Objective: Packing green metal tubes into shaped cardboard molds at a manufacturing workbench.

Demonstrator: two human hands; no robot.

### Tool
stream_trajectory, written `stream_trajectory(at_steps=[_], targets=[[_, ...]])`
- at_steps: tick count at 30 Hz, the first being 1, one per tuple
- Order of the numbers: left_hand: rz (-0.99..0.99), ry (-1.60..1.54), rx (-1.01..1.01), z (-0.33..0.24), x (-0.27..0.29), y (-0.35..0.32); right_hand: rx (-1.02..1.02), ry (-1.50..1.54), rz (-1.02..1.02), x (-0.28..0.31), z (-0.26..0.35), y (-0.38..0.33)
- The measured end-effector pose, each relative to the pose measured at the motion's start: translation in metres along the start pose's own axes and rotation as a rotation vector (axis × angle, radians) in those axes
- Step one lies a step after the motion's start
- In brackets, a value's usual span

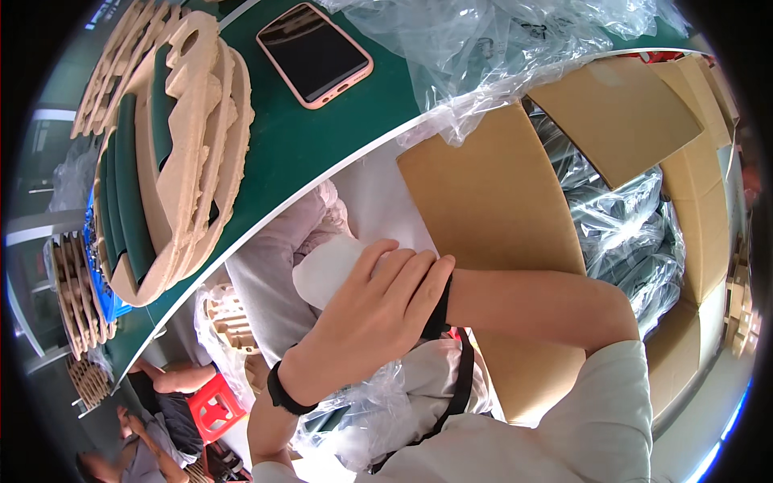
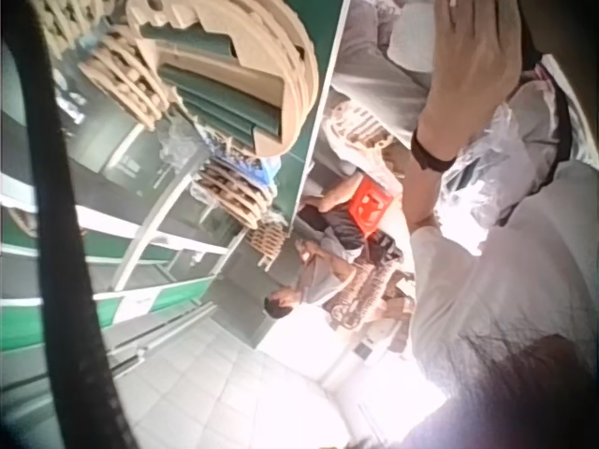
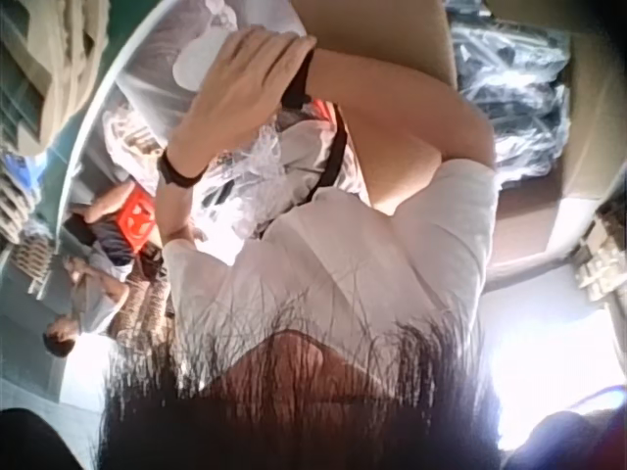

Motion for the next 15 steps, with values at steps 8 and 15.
stream_trajectory(at_steps=[8,15], targets=[[-0.052,-0.280,0.078,0.009,0.024,-0.002,0.011,0.244,0.154,-0.005,0.001,-0.006],[-0.707,-0.174,-0.122,-0.037,0.093,-0.075,-0.006,0.403,0.300,-0.013,0.014,0.047]])
Point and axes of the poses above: each hand's wrist, its own y-axis towards the middle knuckle, its own x-axis out of the back of the hand, z = x × y, the point moved 8 cm from there along y, towards the middle knuckle, and after that the axes turned 6 degrees about -x, right-handed, at the moved point
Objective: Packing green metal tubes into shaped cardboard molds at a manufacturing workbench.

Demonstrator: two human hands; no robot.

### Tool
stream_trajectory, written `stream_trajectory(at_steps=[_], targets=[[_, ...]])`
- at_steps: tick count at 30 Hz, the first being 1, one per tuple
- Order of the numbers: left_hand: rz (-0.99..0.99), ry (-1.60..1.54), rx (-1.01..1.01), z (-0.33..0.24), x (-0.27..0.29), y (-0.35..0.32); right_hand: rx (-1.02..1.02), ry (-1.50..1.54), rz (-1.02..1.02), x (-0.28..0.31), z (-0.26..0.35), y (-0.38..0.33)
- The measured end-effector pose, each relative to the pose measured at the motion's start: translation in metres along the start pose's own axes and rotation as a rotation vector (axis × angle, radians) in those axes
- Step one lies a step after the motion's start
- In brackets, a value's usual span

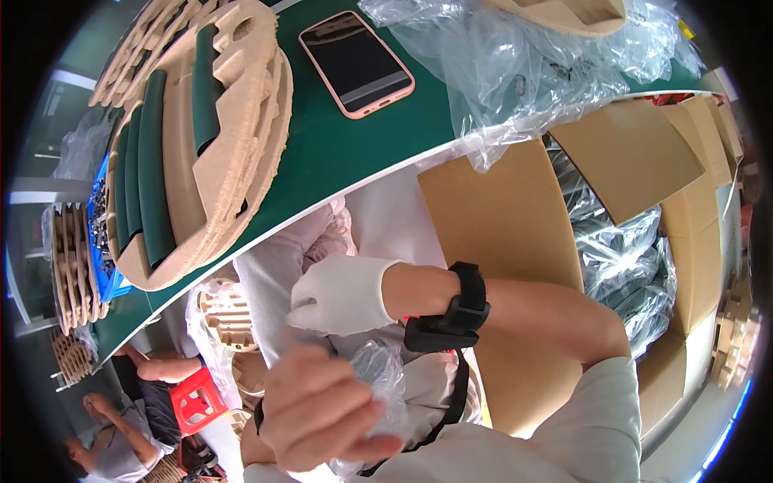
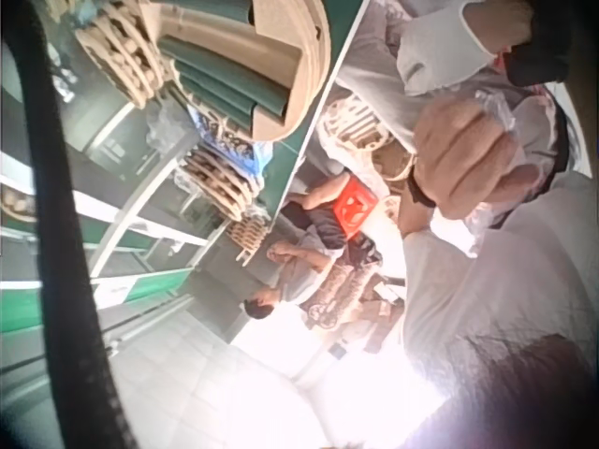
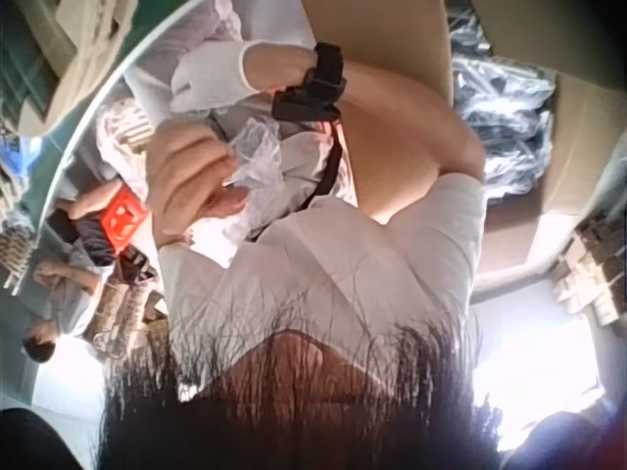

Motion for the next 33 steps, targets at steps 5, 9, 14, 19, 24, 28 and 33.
stream_trajectory(at_steps=[5,9,14,19,24,28,33], targets=[[0.257,0.070,0.351,0.012,-0.036,-0.031,-0.283,0.585,0.094,0.004,0.007,-0.003],[0.312,-0.312,0.897,0.048,-0.074,-0.061,-0.205,0.708,-0.167,0.013,0.008,-0.001],[-0.169,-0.787,0.986,0.041,-0.094,-0.067,-0.120,0.663,-0.316,0.023,0.047,-0.020],[-0.039,-0.832,0.931,0.036,-0.101,-0.062,-0.070,0.979,-0.265,0.031,0.057,-0.045],[-0.128,-0.839,0.890,0.033,-0.100,-0.061,0.179,1.285,-0.245,0.039,0.063,-0.052],[0.220,-0.730,0.986,0.024,-0.103,-0.069,0.296,1.286,-0.371,0.055,0.065,-0.066],[0.122,-0.520,0.642,0.014,-0.099,-0.049,0.693,1.126,-0.349,0.071,0.104,-0.083]])
Point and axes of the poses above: each hand's wrist, its own y-axis towards the middle knuckle, its own x-axis out of the back of the hand, z = x × y, the point moved 8 cm from there along y, towards the middle knuckle, and after that the axes turned 6 degrees about -x, right-handed, at the moved point
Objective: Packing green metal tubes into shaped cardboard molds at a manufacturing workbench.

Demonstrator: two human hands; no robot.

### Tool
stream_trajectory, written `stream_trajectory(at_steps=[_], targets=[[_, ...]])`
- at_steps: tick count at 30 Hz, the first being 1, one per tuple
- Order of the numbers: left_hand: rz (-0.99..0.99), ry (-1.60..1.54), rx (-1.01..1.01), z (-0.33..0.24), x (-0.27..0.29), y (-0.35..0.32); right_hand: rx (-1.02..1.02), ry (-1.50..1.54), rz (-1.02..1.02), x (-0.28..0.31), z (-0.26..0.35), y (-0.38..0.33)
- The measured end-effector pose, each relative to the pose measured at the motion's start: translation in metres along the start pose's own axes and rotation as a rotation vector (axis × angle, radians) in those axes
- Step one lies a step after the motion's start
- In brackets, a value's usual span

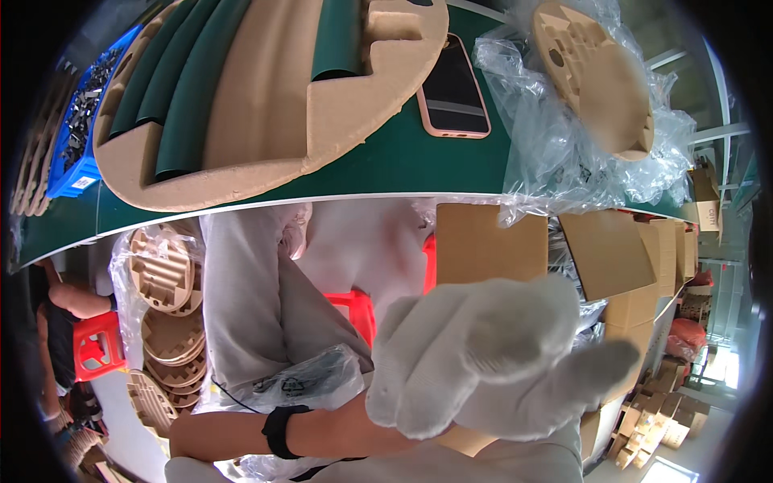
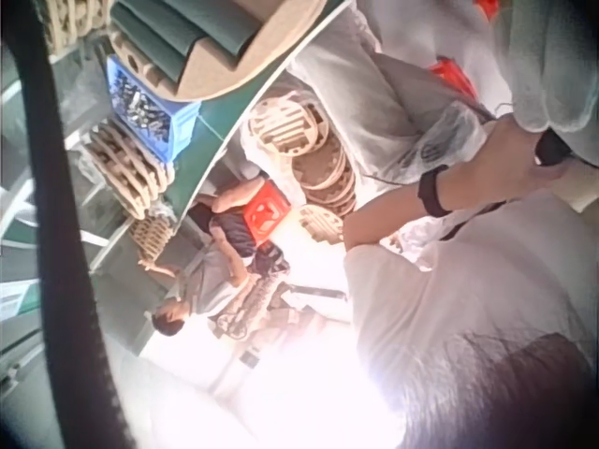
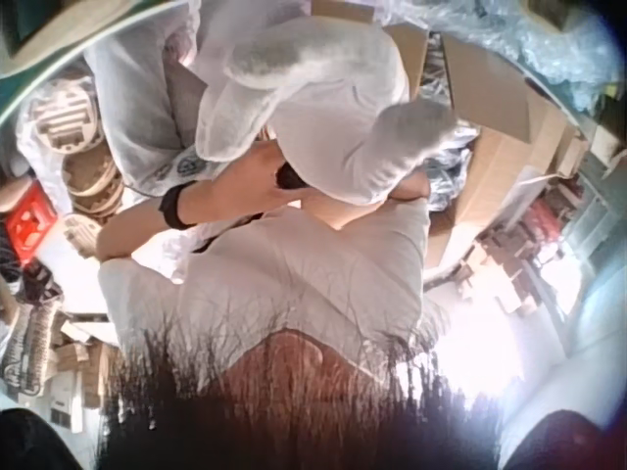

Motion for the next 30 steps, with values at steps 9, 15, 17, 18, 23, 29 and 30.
stream_trajectory(at_steps=[9,15,17,18,23,29,30], targets=[[-0.048,-0.119,-0.002,-0.004,-0.006,-0.001,-0.043,-0.413,-0.105,-0.001,0.006,0.009],[-0.074,-0.222,0.078,0.012,-0.011,-0.015,0.109,-0.279,0.280,-0.001,-0.008,-0.005],[-0.079,-0.258,0.111,0.014,-0.015,-0.020,0.124,-0.551,0.176,-0.006,-0.003,-0.001],[-0.073,-0.265,0.106,0.008,-0.020,-0.019,0.123,-0.561,0.170,-0.010,0.000,-0.001],[-0.226,-0.399,0.146,0.013,-0.010,-0.021,0.504,-1.133,-0.189,-0.016,0.000,-0.011],[-0.164,-0.415,0.092,0.015,-0.023,-0.021,0.684,-1.681,0.308,-0.049,-0.021,-0.021],[-0.153,-0.420,0.083,0.017,-0.024,-0.022,0.665,-1.763,0.358,-0.049,-0.029,-0.023]])
Point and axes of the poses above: each hand's wrist, its own y-axis towards the middle knuckle, its own x-axis out of the back of the hand, z = x × y, the point moved 8 cm from there along y, towards the middle knuckle, and after that the axes turned 6 degrees about -x, right-handed, at the moved point
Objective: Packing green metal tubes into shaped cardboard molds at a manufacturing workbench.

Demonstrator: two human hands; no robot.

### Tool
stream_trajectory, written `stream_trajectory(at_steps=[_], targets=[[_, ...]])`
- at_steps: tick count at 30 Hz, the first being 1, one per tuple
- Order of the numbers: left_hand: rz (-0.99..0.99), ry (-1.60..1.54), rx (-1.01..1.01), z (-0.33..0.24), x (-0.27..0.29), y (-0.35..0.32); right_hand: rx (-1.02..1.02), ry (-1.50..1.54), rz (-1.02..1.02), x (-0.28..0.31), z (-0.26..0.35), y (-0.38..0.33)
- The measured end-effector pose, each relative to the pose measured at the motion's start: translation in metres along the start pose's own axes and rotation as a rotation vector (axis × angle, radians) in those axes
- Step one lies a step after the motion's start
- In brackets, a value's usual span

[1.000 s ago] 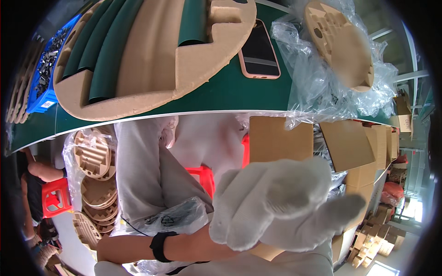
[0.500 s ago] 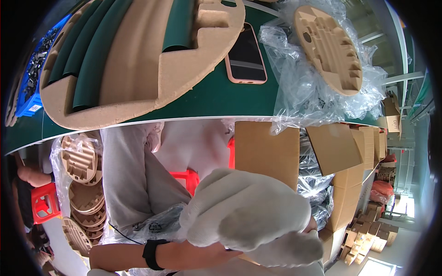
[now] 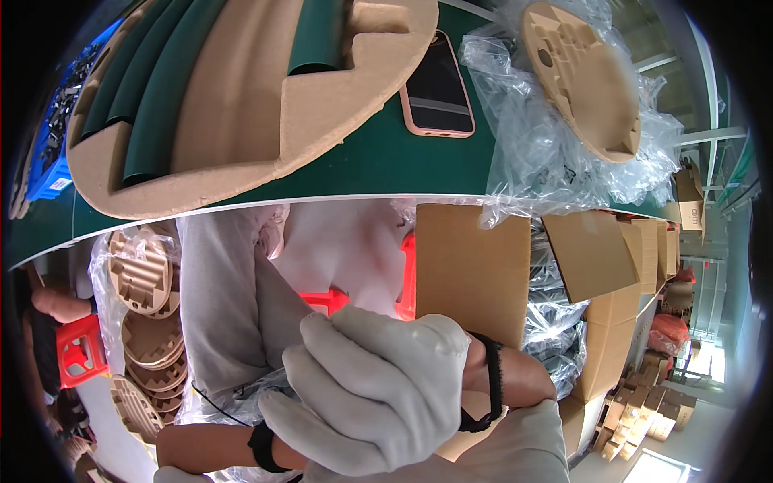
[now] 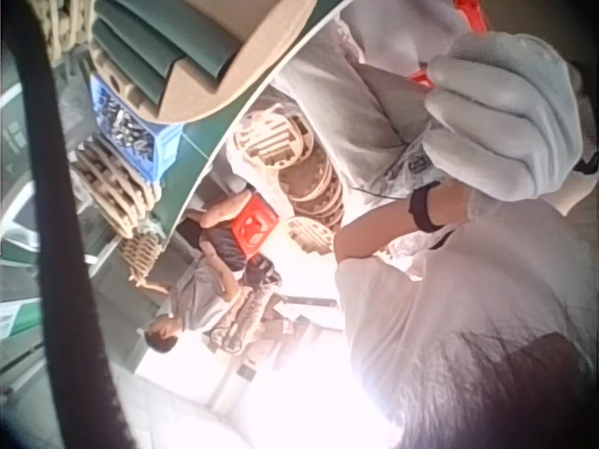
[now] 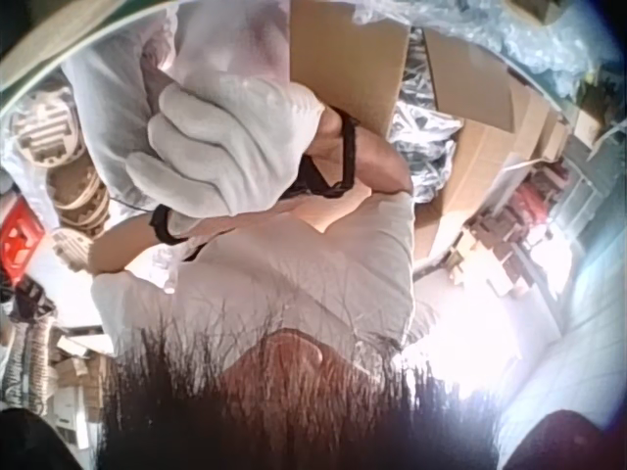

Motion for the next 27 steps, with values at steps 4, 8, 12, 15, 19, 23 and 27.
stream_trajectory(at_steps=[4,8,12,15,19,23,27], targets=[[0.054,-0.024,-0.029,0.009,0.001,0.000,-0.193,-0.005,-0.169,-0.004,-0.012,-0.004],[0.102,-0.019,-0.069,0.013,0.001,0.004,-0.048,0.225,0.101,-0.021,-0.002,-0.001],[0.148,-0.028,-0.099,0.016,0.005,0.006,-0.192,0.644,0.479,-0.042,0.033,-0.017],[0.182,-0.034,-0.118,0.015,0.012,0.007,-0.257,0.990,0.610,-0.045,0.056,-0.010],[0.343,-0.014,-0.101,0.008,0.000,0.010,-0.023,0.883,0.345,-0.017,0.074,-0.005],[0.356,-0.056,-0.134,0.011,-0.007,0.013,0.077,0.775,0.197,-0.011,0.071,-0.007],[0.310,-0.077,-0.135,0.003,-0.001,0.008,0.078,0.764,0.180,-0.012,0.066,0.000]])
Point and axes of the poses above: each hand's wrist, its own y-axis towards the middle knuckle, its own x-axis out of the back of the hand, z = x × y, the point moved 8 cm from there along y, towards the middle knuckle, and after that the axes turned 6 degrees about -x, right-handed, at the moved point
